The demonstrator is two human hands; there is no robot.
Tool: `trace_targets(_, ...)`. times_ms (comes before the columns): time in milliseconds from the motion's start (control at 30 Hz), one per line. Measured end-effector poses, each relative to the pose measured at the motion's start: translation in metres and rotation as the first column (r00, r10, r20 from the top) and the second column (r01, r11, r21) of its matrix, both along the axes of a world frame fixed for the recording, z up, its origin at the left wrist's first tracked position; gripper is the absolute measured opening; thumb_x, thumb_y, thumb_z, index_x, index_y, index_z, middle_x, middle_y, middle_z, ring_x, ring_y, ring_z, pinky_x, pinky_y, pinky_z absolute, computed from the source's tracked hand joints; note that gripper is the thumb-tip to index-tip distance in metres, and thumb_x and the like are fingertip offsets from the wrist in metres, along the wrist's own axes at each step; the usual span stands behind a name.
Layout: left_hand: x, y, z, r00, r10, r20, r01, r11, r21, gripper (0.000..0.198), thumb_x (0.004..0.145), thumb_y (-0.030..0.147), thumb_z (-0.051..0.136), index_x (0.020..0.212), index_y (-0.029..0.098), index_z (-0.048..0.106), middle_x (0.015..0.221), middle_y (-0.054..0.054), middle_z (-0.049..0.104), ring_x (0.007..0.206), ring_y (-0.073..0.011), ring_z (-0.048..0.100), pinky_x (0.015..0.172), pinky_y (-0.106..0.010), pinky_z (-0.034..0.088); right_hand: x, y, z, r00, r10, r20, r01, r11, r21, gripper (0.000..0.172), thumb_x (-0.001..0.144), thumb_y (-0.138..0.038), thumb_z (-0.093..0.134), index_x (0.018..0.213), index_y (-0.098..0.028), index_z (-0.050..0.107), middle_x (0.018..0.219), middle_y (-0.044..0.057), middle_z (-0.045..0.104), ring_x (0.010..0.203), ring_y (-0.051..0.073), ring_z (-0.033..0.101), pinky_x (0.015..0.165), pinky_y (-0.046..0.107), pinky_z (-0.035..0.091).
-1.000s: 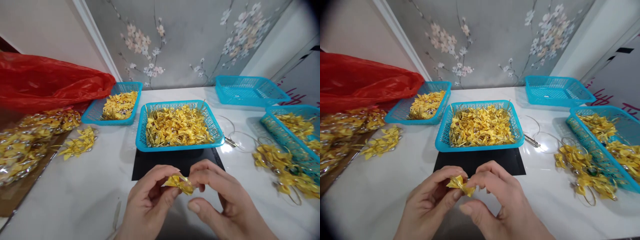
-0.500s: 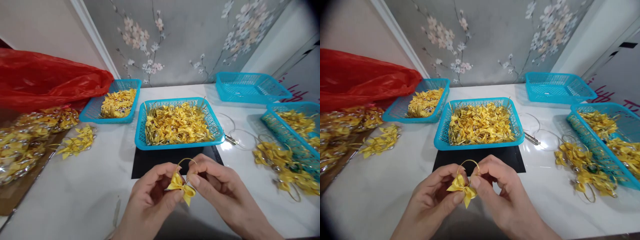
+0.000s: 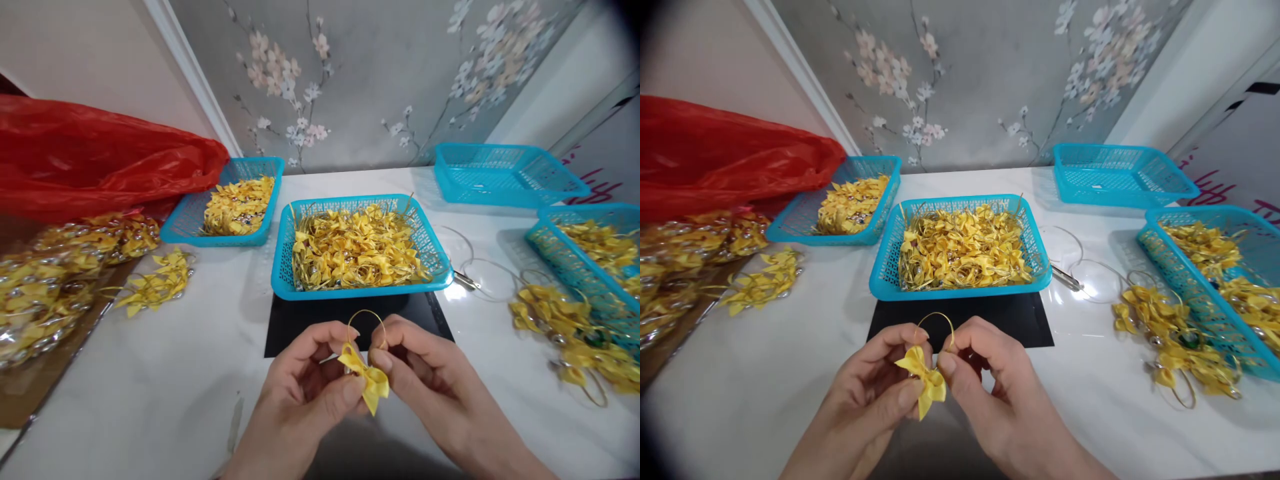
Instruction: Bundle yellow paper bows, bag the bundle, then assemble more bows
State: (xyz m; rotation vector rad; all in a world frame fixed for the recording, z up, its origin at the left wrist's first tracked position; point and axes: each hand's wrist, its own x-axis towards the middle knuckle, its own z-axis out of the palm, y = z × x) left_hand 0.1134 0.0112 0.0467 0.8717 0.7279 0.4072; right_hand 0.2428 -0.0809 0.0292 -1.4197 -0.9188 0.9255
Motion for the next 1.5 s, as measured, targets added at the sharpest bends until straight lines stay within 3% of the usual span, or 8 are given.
trace_targets(233, -0.001, 0.004, -0.008, 0.997, -0.057, 0.054, 0.059, 0.998, -0.028, 0.023, 0.072, 0.020, 0.078, 0.093, 0.026, 0.070, 0.081, 0.003, 0.062, 0.068, -0.0071, 0.058, 0.056, -0.012, 0.047, -0.003, 0.001, 0.002, 0.995, -0.093, -0.035, 0.094, 0.995, 0.022, 0.022, 0.093, -0.033, 0.051, 0.076, -0.019, 0.056, 0.076, 0.001, 0.050, 0.065, 0.013, 0.045, 0.057, 0.024, 0.038)
trace_targets(367, 0.000, 0.003, -0.008, 0.999, 0.031, 0.019, -0.029, 0.997, -0.064, 0.032, 0.071, 0.019, 0.078, 0.100, 0.029, 0.067, 0.081, 0.004, 0.060, 0.064, -0.0059, 0.056, 0.056, -0.013, 0.047, -0.004, -0.002, 0.001, 0.984, -0.169, -0.062, 0.167, 0.985, -0.036, 0.023, 0.092, -0.039, 0.052, 0.081, -0.020, 0.058, 0.069, -0.001, 0.051, 0.061, 0.012, 0.046, 0.052, 0.022, 0.037)
trace_targets(533, 0.003, 0.001, -0.004, 0.997, 0.078, 0.019, -0.077, 0.995, -0.068, 0.037, 0.069, 0.019, 0.079, 0.102, 0.031, 0.066, 0.081, 0.004, 0.060, 0.065, -0.0065, 0.056, 0.060, -0.014, 0.049, -0.004, -0.004, -0.004, 0.996, -0.088, -0.032, 0.088, 0.996, -0.005, 0.016, 0.085, -0.037, 0.063, 0.089, -0.022, 0.062, 0.082, 0.001, 0.059, 0.068, 0.014, 0.054, 0.057, 0.023, 0.043)
trace_targets(667, 0.002, 0.000, -0.005, 0.996, 0.093, 0.000, -0.093, 0.996, -0.005, 0.021, 0.074, 0.029, 0.076, 0.093, 0.027, 0.070, 0.082, 0.001, 0.062, 0.075, -0.0106, 0.058, 0.064, -0.016, 0.051, -0.005, -0.001, -0.004, 0.998, -0.067, 0.011, 0.066, 0.996, 0.065, 0.012, 0.088, -0.030, 0.060, 0.084, -0.020, 0.065, 0.080, 0.002, 0.060, 0.068, 0.013, 0.055, 0.057, 0.023, 0.043)
trace_targets(800, -0.004, 0.000, -0.010, 0.996, 0.090, -0.026, -0.087, 0.992, 0.095, 0.019, 0.079, 0.042, 0.069, 0.090, 0.027, 0.071, 0.086, -0.001, 0.065, 0.078, -0.0150, 0.061, 0.068, -0.023, 0.056, -0.004, -0.001, -0.003, 0.993, -0.098, -0.070, 0.099, 0.995, 0.012, 0.020, 0.091, -0.034, 0.056, 0.078, -0.019, 0.062, 0.073, 0.000, 0.054, 0.060, 0.011, 0.046, 0.052, 0.022, 0.036)
trace_targets(1067, -0.007, 0.008, -0.014, 0.998, -0.037, -0.052, 0.056, 0.902, 0.429, 0.004, 0.084, 0.024, 0.064, 0.082, 0.024, 0.068, 0.086, 0.000, 0.062, 0.073, -0.0115, 0.058, 0.066, -0.019, 0.049, -0.006, -0.003, -0.005, 0.976, -0.092, -0.195, 0.082, 0.995, -0.057, 0.029, 0.092, -0.043, 0.052, 0.078, -0.019, 0.059, 0.069, -0.002, 0.047, 0.060, 0.011, 0.039, 0.052, 0.024, 0.030)
trace_targets(1333, -0.007, 0.004, -0.011, 0.991, -0.047, -0.123, 0.088, 0.931, 0.354, 0.015, 0.086, 0.032, 0.060, 0.077, 0.021, 0.059, 0.077, 0.002, 0.059, 0.067, -0.0117, 0.057, 0.064, -0.022, 0.048, -0.008, -0.005, -0.007, 0.972, -0.197, -0.132, 0.188, 0.979, -0.072, 0.029, 0.093, -0.044, 0.050, 0.081, -0.020, 0.060, 0.066, -0.002, 0.048, 0.058, 0.011, 0.043, 0.052, 0.024, 0.034)
trace_targets(1500, -0.005, 0.002, -0.006, 0.983, 0.004, -0.185, 0.066, 0.926, 0.373, 0.016, 0.086, 0.033, 0.061, 0.075, 0.021, 0.058, 0.069, 0.004, 0.059, 0.063, -0.0096, 0.055, 0.061, -0.018, 0.044, -0.005, -0.006, -0.009, 0.956, -0.145, -0.256, 0.146, 0.989, -0.017, 0.025, 0.085, -0.041, 0.063, 0.103, -0.024, 0.060, 0.090, 0.003, 0.061, 0.073, 0.014, 0.055, 0.060, 0.024, 0.044)
